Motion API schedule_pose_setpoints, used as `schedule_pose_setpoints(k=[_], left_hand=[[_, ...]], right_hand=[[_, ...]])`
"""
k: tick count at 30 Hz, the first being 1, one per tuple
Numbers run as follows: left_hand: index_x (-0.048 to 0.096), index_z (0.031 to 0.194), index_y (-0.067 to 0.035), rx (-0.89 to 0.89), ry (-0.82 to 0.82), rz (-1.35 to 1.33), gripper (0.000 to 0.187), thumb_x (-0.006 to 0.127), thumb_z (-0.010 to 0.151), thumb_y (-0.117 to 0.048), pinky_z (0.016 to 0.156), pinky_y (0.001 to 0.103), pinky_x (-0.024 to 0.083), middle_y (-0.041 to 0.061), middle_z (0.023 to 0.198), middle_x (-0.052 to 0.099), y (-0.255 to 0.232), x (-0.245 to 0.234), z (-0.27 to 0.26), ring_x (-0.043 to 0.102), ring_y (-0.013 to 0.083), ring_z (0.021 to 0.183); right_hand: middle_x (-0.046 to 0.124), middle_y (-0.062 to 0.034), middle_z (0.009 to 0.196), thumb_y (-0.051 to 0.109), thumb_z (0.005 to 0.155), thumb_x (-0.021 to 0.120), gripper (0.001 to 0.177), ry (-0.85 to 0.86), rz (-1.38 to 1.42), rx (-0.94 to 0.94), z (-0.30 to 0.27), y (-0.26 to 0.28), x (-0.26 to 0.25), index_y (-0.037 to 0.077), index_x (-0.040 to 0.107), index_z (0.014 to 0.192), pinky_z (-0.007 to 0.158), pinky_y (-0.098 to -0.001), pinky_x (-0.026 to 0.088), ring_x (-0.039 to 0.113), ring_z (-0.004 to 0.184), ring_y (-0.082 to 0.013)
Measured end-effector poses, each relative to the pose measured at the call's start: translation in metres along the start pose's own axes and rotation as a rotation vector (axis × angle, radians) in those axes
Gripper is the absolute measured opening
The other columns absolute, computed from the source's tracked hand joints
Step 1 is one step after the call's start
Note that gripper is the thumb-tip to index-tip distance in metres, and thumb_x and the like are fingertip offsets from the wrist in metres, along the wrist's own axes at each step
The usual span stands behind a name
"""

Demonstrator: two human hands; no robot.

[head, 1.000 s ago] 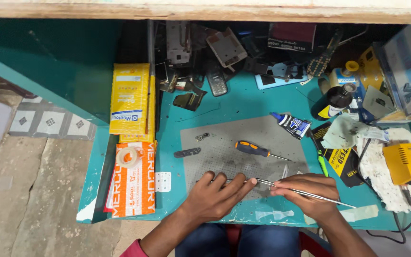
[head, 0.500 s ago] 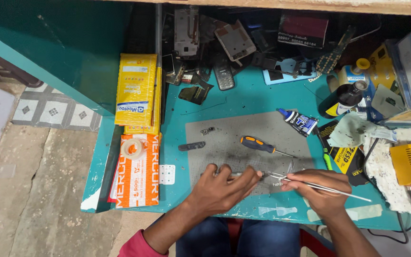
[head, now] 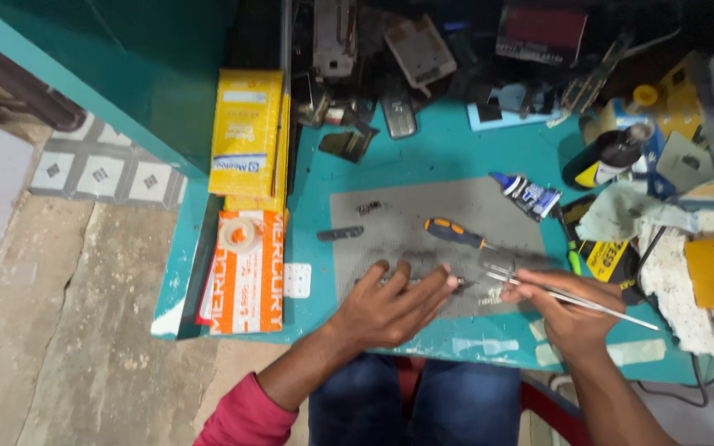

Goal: The person applies adhesive to a small electronic component and uses tweezers to adjust and press parts into place. They repeatedly apply glue and reposition the component on a workbench with tools and packaging nearby.

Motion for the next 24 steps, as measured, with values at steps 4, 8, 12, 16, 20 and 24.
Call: schedule_pose_setpoints(k=[4, 8, 12, 16, 20, 24], left_hand=[[0.068, 0.129, -0.005, 0.015, -0.01, -0.003, 0.037, 0.076, 0.097, -0.02, 0.083, 0.043, 0.053, 0.011, 0.13, 0.071, 0.004, -0.001, -0.001, 0.068, 0.0286, 0.099], [0.07, 0.124, 0.002, -0.062, -0.055, -0.041, 0.031, 0.075, 0.097, -0.012, 0.081, 0.043, 0.053, 0.013, 0.117, 0.071, 0.011, -0.004, -0.008, 0.069, 0.0276, 0.092], [0.071, 0.119, 0.004, -0.125, -0.091, -0.065, 0.027, 0.073, 0.094, -0.007, 0.074, 0.039, 0.049, 0.013, 0.108, 0.072, 0.018, -0.012, -0.004, 0.066, 0.0235, 0.082], [0.072, 0.115, 0.004, -0.19, -0.102, -0.123, 0.025, 0.072, 0.092, -0.006, 0.068, 0.036, 0.043, 0.011, 0.103, 0.073, 0.021, -0.018, 0.0, 0.063, 0.0203, 0.076], [0.072, 0.115, 0.004, -0.216, -0.102, -0.141, 0.024, 0.071, 0.093, -0.006, 0.066, 0.035, 0.041, 0.01, 0.1, 0.073, 0.024, -0.018, -0.003, 0.061, 0.019, 0.073], [0.073, 0.115, 0.004, -0.211, -0.117, -0.138, 0.023, 0.071, 0.093, -0.006, 0.062, 0.033, 0.038, 0.009, 0.097, 0.073, 0.026, -0.015, -0.005, 0.059, 0.0167, 0.069]], right_hand=[[0.076, -0.0206, 0.089, -0.001, 0.092, 0.076, 0.016, 0.068, -0.242, -0.063, 0.006, 0.01, 0.005, -0.008, 0.074, 0.106, 0.07, -0.0308, 0.062, 0.078, 0.08, -0.0254], [0.076, -0.0138, 0.089, 0.007, 0.104, 0.075, 0.012, 0.138, -0.168, -0.04, -0.003, -0.003, 0.005, -0.004, 0.073, 0.103, 0.067, -0.0239, 0.061, 0.077, 0.075, -0.0181], [0.073, -0.0082, 0.078, 0.012, 0.111, 0.074, 0.026, 0.117, -0.131, -0.089, -0.003, -0.014, 0.002, 0.0, 0.069, 0.088, 0.061, -0.0229, 0.056, 0.072, 0.065, -0.0151], [0.061, -0.008, 0.065, 0.017, 0.095, 0.089, 0.033, 0.187, -0.457, -0.259, -0.003, -0.012, 0.01, 0.0, 0.068, 0.076, 0.049, -0.0318, 0.043, 0.059, 0.05, -0.0206], [0.066, -0.0087, 0.074, 0.026, 0.094, 0.093, 0.042, 0.326, -0.581, -0.293, -0.003, -0.01, 0.025, 0.003, 0.062, 0.077, 0.05, -0.0309, 0.044, 0.06, 0.058, -0.0191], [0.061, -0.0044, 0.066, 0.027, 0.091, 0.093, 0.032, 0.399, -0.683, -0.159, 0.002, -0.009, 0.035, 0.002, 0.073, 0.085, 0.049, -0.0316, 0.04, 0.055, 0.052, -0.0139]])
Point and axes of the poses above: each hand's wrist, its own z-axis towards the middle knuckle, its own x-axis out of the palm, y = z × x, the point moved 6 cm from there along z, towards the middle knuckle
